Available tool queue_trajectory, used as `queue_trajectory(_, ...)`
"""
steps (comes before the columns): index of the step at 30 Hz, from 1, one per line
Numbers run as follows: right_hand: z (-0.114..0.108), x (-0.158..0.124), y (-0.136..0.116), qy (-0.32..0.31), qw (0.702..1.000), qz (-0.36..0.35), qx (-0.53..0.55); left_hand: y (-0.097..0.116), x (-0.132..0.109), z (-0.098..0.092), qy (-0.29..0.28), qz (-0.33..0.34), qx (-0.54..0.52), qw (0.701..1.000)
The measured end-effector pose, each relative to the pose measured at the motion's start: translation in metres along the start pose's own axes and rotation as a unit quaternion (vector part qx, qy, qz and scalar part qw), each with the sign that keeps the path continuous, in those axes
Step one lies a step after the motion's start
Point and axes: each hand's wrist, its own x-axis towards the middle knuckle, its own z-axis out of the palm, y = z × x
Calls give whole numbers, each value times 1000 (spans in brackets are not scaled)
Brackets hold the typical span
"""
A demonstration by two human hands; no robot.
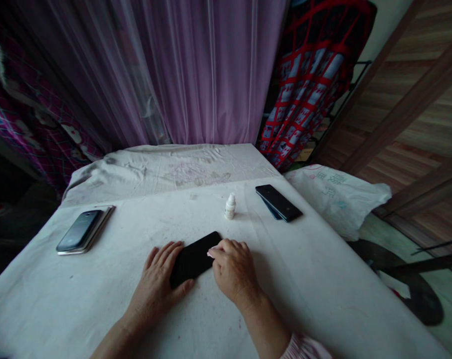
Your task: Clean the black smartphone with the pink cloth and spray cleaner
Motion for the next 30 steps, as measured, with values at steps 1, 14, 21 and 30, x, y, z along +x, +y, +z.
queue_trajectory(1,0,0,2,3,1000,0,-5,0,0,0,1,1,1,1000)
queue_trajectory(14,3,-3,-21,-45,994,-60,81,-2,-1,1,1,9,18,1000)
queue_trajectory(21,-5,0,-7,-59,992,-74,78,-4,-2,2,-7,10,21,1000)
queue_trajectory(30,-8,2,8,-68,994,-49,67,-4,-1,2,-3,17,30,999)
